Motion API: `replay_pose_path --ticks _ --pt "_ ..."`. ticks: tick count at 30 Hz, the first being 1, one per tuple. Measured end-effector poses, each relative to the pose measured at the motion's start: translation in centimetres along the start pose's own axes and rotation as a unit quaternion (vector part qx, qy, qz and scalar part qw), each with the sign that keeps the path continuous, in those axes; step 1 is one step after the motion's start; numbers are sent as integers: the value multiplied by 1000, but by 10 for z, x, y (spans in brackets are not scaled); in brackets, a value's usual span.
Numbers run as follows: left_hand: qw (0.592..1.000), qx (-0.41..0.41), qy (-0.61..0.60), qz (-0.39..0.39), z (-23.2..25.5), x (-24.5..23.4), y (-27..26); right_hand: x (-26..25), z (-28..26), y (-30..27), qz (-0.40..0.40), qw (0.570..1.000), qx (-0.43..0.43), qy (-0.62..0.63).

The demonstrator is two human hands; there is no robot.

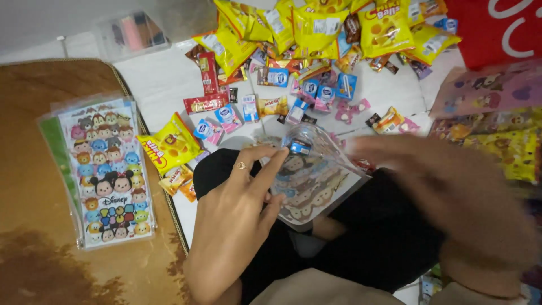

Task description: The person is sorting through a large pile of snack packets and sticker sheets, placing them into larger plastic bags while sitting on the floor.

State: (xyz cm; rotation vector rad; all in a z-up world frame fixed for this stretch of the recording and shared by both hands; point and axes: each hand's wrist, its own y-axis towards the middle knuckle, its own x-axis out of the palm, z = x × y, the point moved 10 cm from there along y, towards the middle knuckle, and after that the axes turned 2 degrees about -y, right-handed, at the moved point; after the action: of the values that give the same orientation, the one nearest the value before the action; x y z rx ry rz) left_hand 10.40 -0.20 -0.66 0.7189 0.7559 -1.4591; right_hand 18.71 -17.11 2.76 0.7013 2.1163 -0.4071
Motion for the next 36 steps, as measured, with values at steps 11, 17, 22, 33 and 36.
replay_pose_path --ticks 11,17,22,33,36 --pt "1000 -9 12 -20 1 2 7 54 277 27 114 912 384 89" --pt "999 -5 37 -14 -7 5 8 228 500 2 106 924 363 -63" --pt "997 -18 76 5 -11 4 7 258 466 5 33 921 378 -84" --pt "1000 -7 27 2 1 4 6 266 468 -3 125 958 238 -102" --pt "999 -12 33 -2 1 2 4 212 425 2 214 948 231 -36"
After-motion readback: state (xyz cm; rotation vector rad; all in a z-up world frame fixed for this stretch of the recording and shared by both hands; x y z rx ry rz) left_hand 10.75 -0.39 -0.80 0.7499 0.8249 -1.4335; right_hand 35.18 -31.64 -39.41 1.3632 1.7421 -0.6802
